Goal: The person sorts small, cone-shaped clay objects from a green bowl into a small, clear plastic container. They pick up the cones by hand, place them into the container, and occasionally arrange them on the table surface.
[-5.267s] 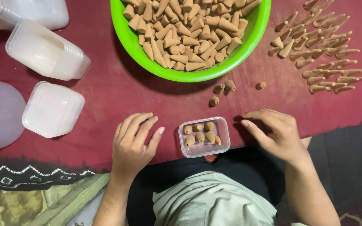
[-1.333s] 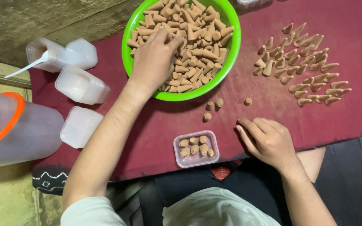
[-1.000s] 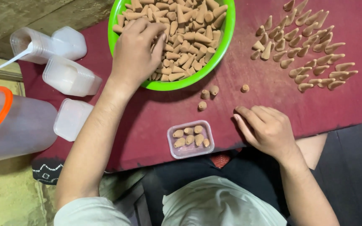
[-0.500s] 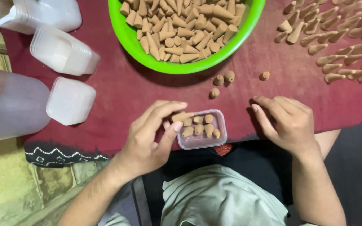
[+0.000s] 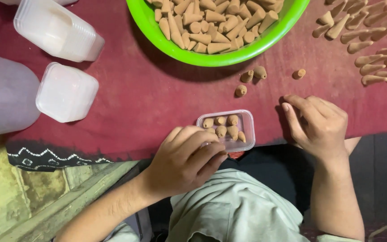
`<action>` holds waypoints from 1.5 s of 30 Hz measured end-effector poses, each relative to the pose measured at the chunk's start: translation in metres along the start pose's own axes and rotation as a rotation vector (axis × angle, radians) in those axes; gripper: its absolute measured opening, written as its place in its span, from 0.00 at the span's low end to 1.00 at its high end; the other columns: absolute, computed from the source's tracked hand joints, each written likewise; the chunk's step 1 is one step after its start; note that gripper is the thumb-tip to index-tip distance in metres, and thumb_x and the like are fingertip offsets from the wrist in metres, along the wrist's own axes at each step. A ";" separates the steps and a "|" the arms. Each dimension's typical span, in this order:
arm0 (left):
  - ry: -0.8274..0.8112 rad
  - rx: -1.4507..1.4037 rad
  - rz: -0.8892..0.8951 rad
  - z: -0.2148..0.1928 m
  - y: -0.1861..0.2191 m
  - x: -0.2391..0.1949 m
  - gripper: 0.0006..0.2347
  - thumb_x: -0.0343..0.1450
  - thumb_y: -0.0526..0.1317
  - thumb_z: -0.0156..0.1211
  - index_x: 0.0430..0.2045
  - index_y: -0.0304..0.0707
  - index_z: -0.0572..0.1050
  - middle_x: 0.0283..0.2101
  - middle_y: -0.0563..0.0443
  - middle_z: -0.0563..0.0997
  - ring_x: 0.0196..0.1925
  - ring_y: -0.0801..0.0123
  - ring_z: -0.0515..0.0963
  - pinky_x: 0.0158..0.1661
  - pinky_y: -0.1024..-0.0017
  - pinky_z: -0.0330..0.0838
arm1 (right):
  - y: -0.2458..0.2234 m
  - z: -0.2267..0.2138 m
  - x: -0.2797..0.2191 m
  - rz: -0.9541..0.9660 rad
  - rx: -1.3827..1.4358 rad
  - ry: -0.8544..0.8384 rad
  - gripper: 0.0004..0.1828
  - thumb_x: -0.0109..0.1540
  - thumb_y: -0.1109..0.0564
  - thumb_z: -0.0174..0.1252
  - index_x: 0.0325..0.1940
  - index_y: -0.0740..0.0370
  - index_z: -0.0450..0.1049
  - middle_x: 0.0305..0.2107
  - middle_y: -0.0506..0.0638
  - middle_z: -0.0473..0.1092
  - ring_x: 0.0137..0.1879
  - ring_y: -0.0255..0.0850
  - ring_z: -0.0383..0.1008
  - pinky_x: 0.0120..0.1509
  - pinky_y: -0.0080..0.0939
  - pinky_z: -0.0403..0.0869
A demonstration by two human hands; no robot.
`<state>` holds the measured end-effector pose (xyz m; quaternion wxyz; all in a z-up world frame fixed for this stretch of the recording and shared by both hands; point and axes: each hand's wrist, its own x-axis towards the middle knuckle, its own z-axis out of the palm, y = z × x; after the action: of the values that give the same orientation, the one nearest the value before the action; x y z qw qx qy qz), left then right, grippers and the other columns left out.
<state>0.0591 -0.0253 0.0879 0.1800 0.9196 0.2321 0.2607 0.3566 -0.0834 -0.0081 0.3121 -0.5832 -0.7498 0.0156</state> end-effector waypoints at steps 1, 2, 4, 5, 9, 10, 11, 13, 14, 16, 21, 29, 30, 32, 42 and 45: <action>-0.001 -0.002 -0.002 0.001 0.000 -0.001 0.06 0.78 0.39 0.53 0.35 0.38 0.73 0.39 0.51 0.77 0.39 0.57 0.78 0.36 0.66 0.66 | -0.001 0.001 0.000 0.002 0.001 -0.003 0.01 0.72 0.66 0.66 0.48 0.68 0.81 0.30 0.53 0.74 0.28 0.43 0.67 0.38 0.42 0.67; -0.010 -0.008 0.009 0.003 0.000 -0.002 0.05 0.78 0.37 0.54 0.35 0.37 0.74 0.38 0.51 0.77 0.38 0.58 0.78 0.34 0.66 0.65 | -0.001 0.001 0.000 -0.001 -0.001 0.004 0.01 0.73 0.67 0.65 0.48 0.69 0.80 0.30 0.53 0.74 0.28 0.43 0.67 0.38 0.42 0.67; -0.022 -0.019 0.019 0.007 -0.002 -0.003 0.03 0.78 0.35 0.55 0.36 0.36 0.74 0.38 0.51 0.76 0.37 0.59 0.77 0.33 0.67 0.63 | -0.002 0.000 0.000 0.002 -0.004 0.006 0.01 0.73 0.67 0.65 0.48 0.69 0.80 0.30 0.54 0.74 0.29 0.44 0.67 0.38 0.43 0.67; -0.005 0.019 0.042 0.010 -0.002 -0.004 0.02 0.77 0.34 0.56 0.37 0.35 0.75 0.38 0.50 0.78 0.40 0.59 0.80 0.33 0.67 0.65 | -0.002 0.001 0.000 0.005 -0.008 0.004 0.01 0.73 0.67 0.66 0.48 0.69 0.81 0.29 0.53 0.73 0.28 0.43 0.66 0.38 0.42 0.66; 0.013 0.036 0.048 0.014 -0.004 -0.004 0.00 0.76 0.31 0.58 0.36 0.35 0.74 0.37 0.53 0.80 0.39 0.60 0.80 0.33 0.67 0.66 | 0.000 0.001 0.000 -0.013 -0.028 0.010 0.02 0.72 0.67 0.67 0.48 0.69 0.81 0.29 0.53 0.72 0.28 0.43 0.66 0.37 0.42 0.66; 0.013 0.037 0.051 0.013 -0.003 -0.002 0.00 0.76 0.31 0.58 0.36 0.35 0.74 0.37 0.53 0.80 0.39 0.60 0.80 0.33 0.67 0.66 | -0.001 0.001 0.000 -0.013 -0.029 0.013 0.02 0.72 0.67 0.67 0.48 0.69 0.81 0.29 0.53 0.72 0.28 0.43 0.66 0.37 0.42 0.66; 0.004 0.025 0.042 0.012 -0.003 0.000 0.01 0.75 0.31 0.57 0.34 0.36 0.73 0.36 0.53 0.79 0.38 0.61 0.79 0.32 0.68 0.64 | -0.002 0.001 0.000 -0.002 -0.018 0.014 0.02 0.72 0.67 0.67 0.48 0.68 0.81 0.29 0.52 0.72 0.28 0.42 0.67 0.37 0.41 0.66; -0.005 0.016 0.036 0.012 -0.001 0.002 0.03 0.75 0.31 0.55 0.32 0.38 0.72 0.36 0.54 0.78 0.36 0.62 0.78 0.32 0.68 0.62 | -0.002 0.000 0.001 0.008 -0.008 0.018 0.02 0.72 0.67 0.67 0.49 0.68 0.81 0.29 0.52 0.72 0.28 0.42 0.67 0.38 0.41 0.67; 0.006 0.019 0.026 0.013 -0.001 0.003 0.02 0.75 0.32 0.56 0.32 0.37 0.73 0.35 0.53 0.76 0.35 0.61 0.76 0.32 0.68 0.63 | -0.002 0.000 0.001 0.003 -0.012 0.023 0.02 0.72 0.67 0.67 0.48 0.68 0.81 0.28 0.52 0.72 0.28 0.42 0.67 0.38 0.41 0.67; 0.011 0.020 0.016 0.016 0.000 0.003 0.02 0.75 0.32 0.57 0.32 0.37 0.73 0.35 0.52 0.75 0.34 0.60 0.75 0.31 0.68 0.64 | -0.001 0.000 0.001 0.003 -0.015 0.027 0.02 0.71 0.67 0.67 0.48 0.67 0.81 0.28 0.51 0.72 0.28 0.42 0.67 0.38 0.41 0.67; 0.051 0.030 0.099 0.022 0.000 0.006 0.03 0.71 0.24 0.54 0.29 0.28 0.73 0.30 0.48 0.73 0.31 0.61 0.74 0.40 0.69 0.77 | 0.000 0.000 0.001 -0.021 -0.010 0.029 0.03 0.71 0.67 0.67 0.49 0.69 0.81 0.29 0.53 0.73 0.28 0.43 0.67 0.36 0.41 0.67; -0.032 0.172 0.127 0.020 0.002 0.011 0.05 0.74 0.26 0.52 0.34 0.23 0.77 0.33 0.43 0.75 0.34 0.60 0.74 0.40 0.67 0.77 | 0.000 -0.001 0.000 -0.022 -0.010 0.029 0.03 0.71 0.66 0.68 0.48 0.70 0.82 0.28 0.53 0.73 0.28 0.43 0.66 0.36 0.41 0.67; -0.039 0.217 0.131 0.018 0.002 0.014 0.07 0.75 0.26 0.49 0.32 0.25 0.77 0.32 0.44 0.74 0.33 0.62 0.73 0.44 0.68 0.79 | 0.001 -0.001 0.000 -0.029 -0.016 0.030 0.03 0.71 0.66 0.68 0.49 0.70 0.82 0.28 0.53 0.72 0.28 0.43 0.66 0.36 0.41 0.67; -0.071 0.256 0.109 0.017 0.003 0.013 0.06 0.75 0.25 0.50 0.33 0.27 0.77 0.31 0.47 0.72 0.34 0.62 0.73 0.36 0.70 0.73 | 0.001 -0.001 0.000 -0.030 -0.011 0.030 0.03 0.71 0.65 0.68 0.48 0.70 0.82 0.28 0.53 0.73 0.28 0.43 0.67 0.36 0.42 0.67; -0.211 0.345 0.065 0.023 0.005 0.012 0.07 0.71 0.25 0.50 0.30 0.36 0.74 0.31 0.53 0.69 0.34 0.62 0.70 0.27 0.69 0.61 | 0.001 -0.003 0.000 -0.010 0.033 0.024 0.04 0.71 0.65 0.67 0.48 0.70 0.81 0.29 0.54 0.73 0.29 0.45 0.68 0.38 0.43 0.68; -0.220 0.342 0.007 0.023 0.007 0.011 0.06 0.71 0.26 0.53 0.30 0.37 0.75 0.32 0.55 0.71 0.34 0.65 0.72 0.25 0.71 0.62 | 0.001 -0.004 0.002 -0.018 0.060 0.033 0.04 0.71 0.66 0.67 0.48 0.72 0.81 0.32 0.56 0.76 0.29 0.44 0.69 0.39 0.42 0.69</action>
<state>0.0826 -0.0301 0.0768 0.0443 0.9606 0.2486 0.1161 0.3592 -0.0827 -0.0047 0.3417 -0.5668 -0.7492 0.0257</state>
